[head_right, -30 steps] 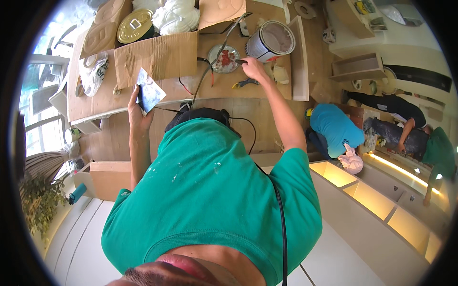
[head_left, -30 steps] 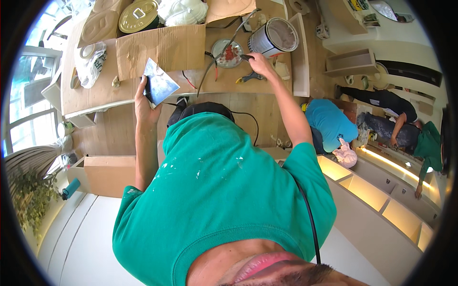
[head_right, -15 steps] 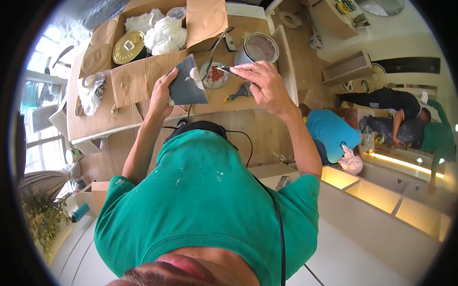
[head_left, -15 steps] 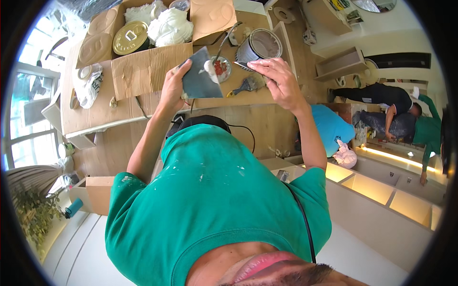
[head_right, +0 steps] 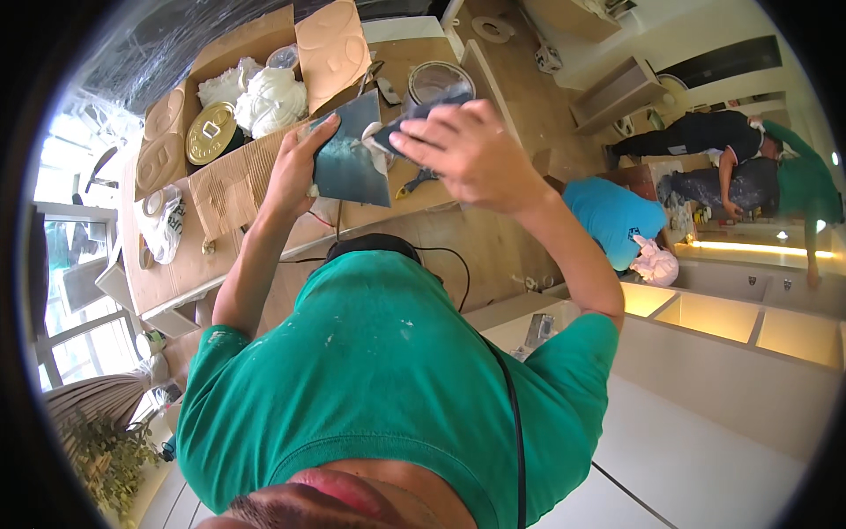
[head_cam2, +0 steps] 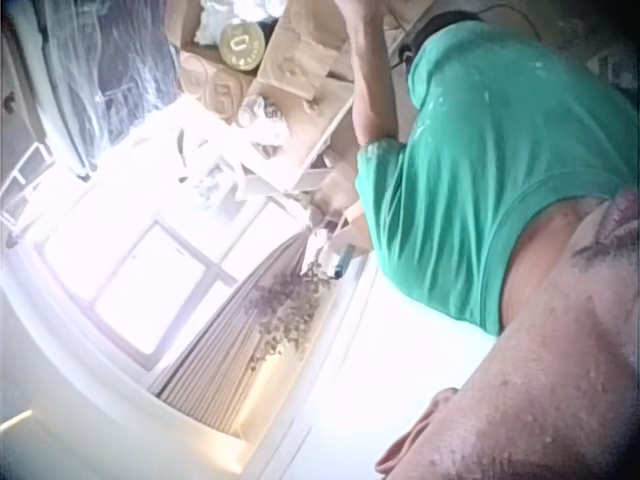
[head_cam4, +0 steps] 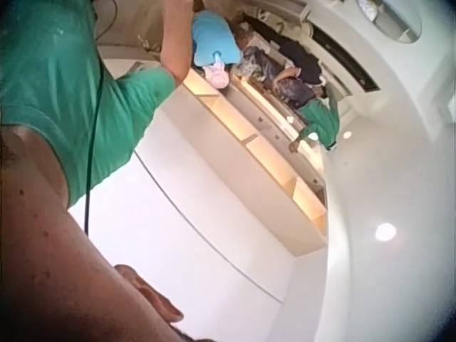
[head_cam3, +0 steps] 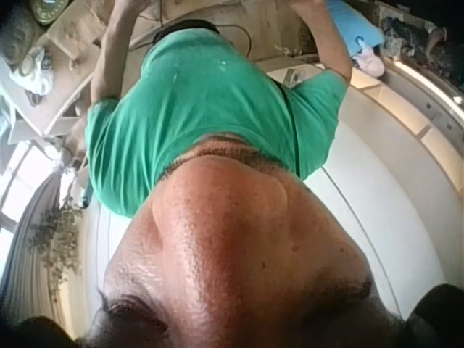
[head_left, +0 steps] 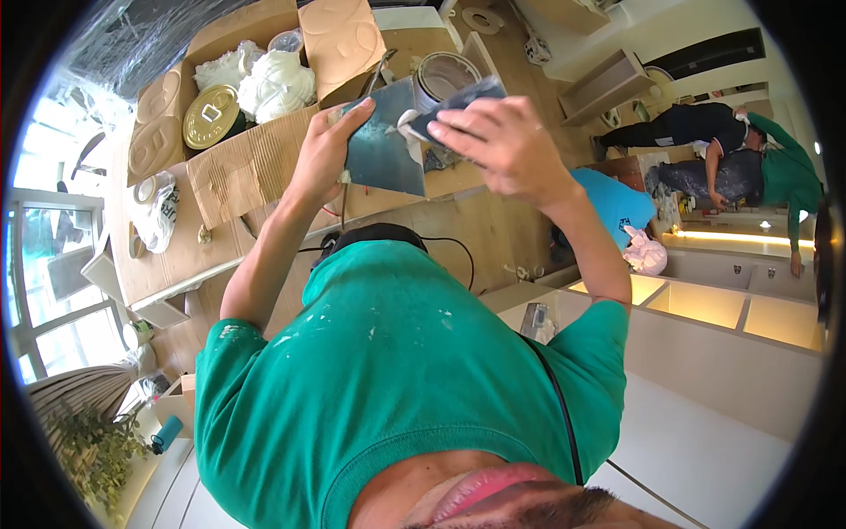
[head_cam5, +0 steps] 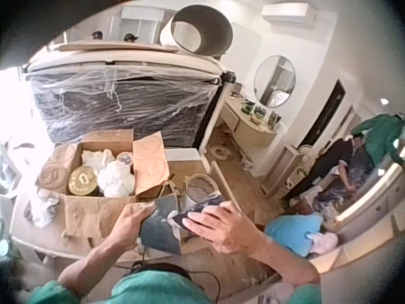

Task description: The person prepares metal scrapers by applying tape to their edges and then using a spatula to transfer and spread a pink compound from a container onto the scraper surfaces.

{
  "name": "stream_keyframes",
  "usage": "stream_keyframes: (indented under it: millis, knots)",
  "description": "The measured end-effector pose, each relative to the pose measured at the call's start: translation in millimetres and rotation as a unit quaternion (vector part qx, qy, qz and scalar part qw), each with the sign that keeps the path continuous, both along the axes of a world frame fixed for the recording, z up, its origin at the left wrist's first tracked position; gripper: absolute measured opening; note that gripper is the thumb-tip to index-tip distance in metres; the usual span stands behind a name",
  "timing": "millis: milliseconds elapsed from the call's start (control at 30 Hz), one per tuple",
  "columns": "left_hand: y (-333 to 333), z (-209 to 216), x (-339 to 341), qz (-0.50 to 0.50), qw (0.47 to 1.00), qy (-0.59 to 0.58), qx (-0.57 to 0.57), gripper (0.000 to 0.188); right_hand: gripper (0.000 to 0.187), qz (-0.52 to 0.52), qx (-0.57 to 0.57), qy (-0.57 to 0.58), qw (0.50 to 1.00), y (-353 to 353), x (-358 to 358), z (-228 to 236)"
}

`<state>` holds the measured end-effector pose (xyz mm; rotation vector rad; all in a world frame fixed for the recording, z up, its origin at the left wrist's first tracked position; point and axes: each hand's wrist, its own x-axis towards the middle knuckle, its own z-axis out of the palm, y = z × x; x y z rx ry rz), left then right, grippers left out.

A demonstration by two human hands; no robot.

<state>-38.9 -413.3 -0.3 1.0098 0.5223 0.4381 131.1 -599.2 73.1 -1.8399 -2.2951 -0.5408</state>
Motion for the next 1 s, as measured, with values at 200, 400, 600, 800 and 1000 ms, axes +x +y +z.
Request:
stream_keyframes:
  millis: [200,400,600,800,1000]
  knots:
    - [0.9,11.9,4.9,-0.008,0.998,-0.011,0.058,0.035,0.048,-0.015,-0.013,0.005,1.0,3.2,-2.0,22.1]
    - [3.8,17.3,3.6,0.023,0.999,-0.033,0.026,0.032,0.046,-0.018,0.028,-0.004,0.999,11.2,2.1,43.6]
    - [9.7,14.8,3.7,0.039,0.997,-0.023,-0.067,0.035,0.046,0.012,0.043,0.021,0.999,12.5,-0.7,45.3]
    - [9.9,3.1,3.9,-0.038,0.994,-0.036,-0.094,0.03,0.045,0.002,0.037,0.021,0.999,-6.3,-1.7,47.3]
    - [-19.6,32.1,27.0,-0.056,0.974,-0.08,-0.204,0.03,0.043,0.045,0.214,0.075,0.973,1.3,-1.2,-5.8]
